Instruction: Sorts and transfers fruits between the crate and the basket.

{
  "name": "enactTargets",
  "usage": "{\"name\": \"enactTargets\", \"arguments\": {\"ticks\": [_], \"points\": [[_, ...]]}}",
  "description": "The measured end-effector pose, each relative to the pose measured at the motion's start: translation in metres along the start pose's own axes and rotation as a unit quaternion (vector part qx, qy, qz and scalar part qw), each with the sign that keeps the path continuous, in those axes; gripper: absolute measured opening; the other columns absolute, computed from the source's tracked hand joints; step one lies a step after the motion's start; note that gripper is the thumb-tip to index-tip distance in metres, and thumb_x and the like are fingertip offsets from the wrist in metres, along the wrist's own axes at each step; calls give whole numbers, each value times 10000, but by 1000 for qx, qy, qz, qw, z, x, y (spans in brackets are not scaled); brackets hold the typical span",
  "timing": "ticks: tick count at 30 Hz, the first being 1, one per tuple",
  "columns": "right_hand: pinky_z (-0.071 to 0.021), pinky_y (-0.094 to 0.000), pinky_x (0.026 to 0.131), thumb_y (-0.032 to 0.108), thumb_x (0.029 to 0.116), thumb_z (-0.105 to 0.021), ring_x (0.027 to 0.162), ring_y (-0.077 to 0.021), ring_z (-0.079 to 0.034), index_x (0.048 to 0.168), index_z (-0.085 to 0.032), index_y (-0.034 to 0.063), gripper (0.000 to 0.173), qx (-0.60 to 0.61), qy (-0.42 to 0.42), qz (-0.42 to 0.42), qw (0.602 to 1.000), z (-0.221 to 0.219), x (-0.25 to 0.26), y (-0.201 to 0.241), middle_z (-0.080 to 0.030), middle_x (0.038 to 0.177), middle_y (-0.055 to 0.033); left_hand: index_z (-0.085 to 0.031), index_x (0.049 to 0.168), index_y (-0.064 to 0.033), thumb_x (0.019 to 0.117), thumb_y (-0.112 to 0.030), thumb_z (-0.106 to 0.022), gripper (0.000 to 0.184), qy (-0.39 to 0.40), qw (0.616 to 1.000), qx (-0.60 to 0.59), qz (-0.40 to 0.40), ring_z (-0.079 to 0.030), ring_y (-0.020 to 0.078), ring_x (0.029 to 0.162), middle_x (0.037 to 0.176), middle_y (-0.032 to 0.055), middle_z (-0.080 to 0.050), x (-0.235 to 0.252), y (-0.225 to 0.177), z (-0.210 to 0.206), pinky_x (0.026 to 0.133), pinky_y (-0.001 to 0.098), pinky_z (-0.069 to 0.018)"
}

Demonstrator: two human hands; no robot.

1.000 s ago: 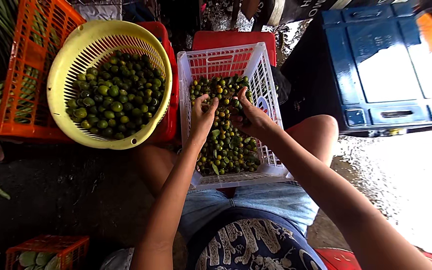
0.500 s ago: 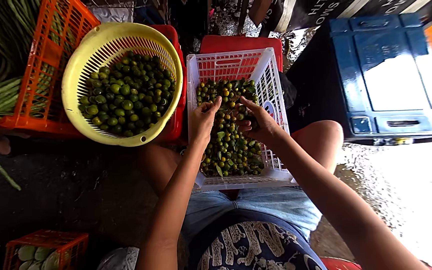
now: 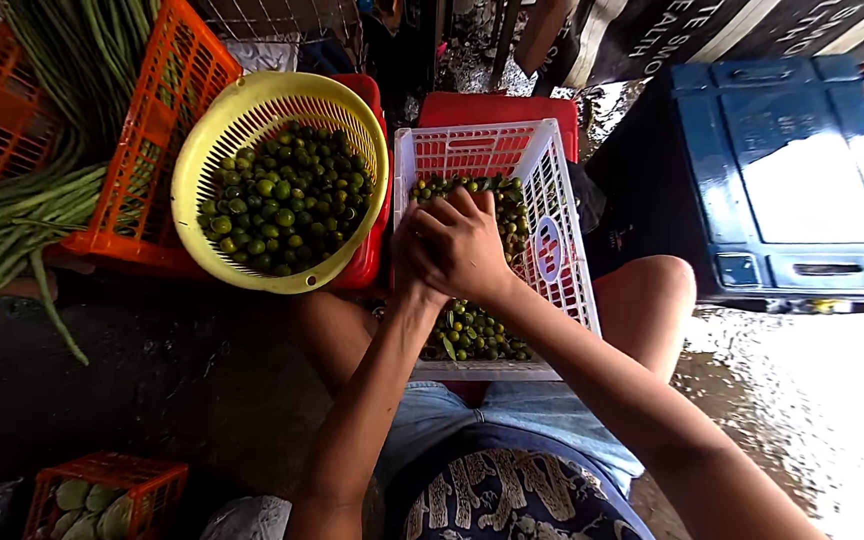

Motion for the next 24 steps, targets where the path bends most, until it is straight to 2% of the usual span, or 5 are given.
{"name": "enactTargets", "arguments": {"ticks": [7,13,15,18,24], "points": [[-442,-481,868,324,1063,-437,1080,-298,-606,1272,-722,117,410,107,-33,10,994,40,54,11,-682,1248,-109,-563,951,-132,1054,-314,-409,260,-114,971,-204,-42,-656,115,683,781,28,-624,51,-88,-11,645,286,-593],[-535,-484,890,223,1007,-598,1062,-253,-651,1225,-695,67,285,124,55,-99,986,74,20,-47,-678,1148,-111,-517,944,-124,1071,-278,-420,222,-243,947,37,-207,-635,170,677,781,64,-593,93,-209,57,642,332,-589],[-568,-451,910,200,1001,-620,1048,-266,-666,1246,-672,36,299,129,102,-138,977,76,-3,-67,-669,1168,-148,-548,1070,-159,1010,-266,-552,122,-320,906,206,-186,-638,166,863,917,27,-612,97,-224,88,797,379,-565],[-568,-480,897,175,992,-643,1040,-308,-668,1258,-656,26,305,121,144,-190,963,74,-36,-87,-657,1205,-181,-650,1280,-232,887,-470,-652,460,-332,837,430,-61,-543,148,1227,1288,-39,-626,101,-225,119,978,451,-432],[-436,-624,992,99,972,-630,1221,-423,-577,1274,-669,44,309,-48,423,-208,881,76,-60,-93,-618,1312,-209,-112,1654,-92,984,-610,-474,921,-217,590,760,164,-81,487,1546,1701,236,-50,94,-190,115,1141,773,-158]]}}
Point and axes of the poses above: each hand's wrist, its own x-axis towards the middle knuckle, its own z-axis out of the back of the hand, y = z × x, the point moved 2 cm from there along x, towards the middle knuckle
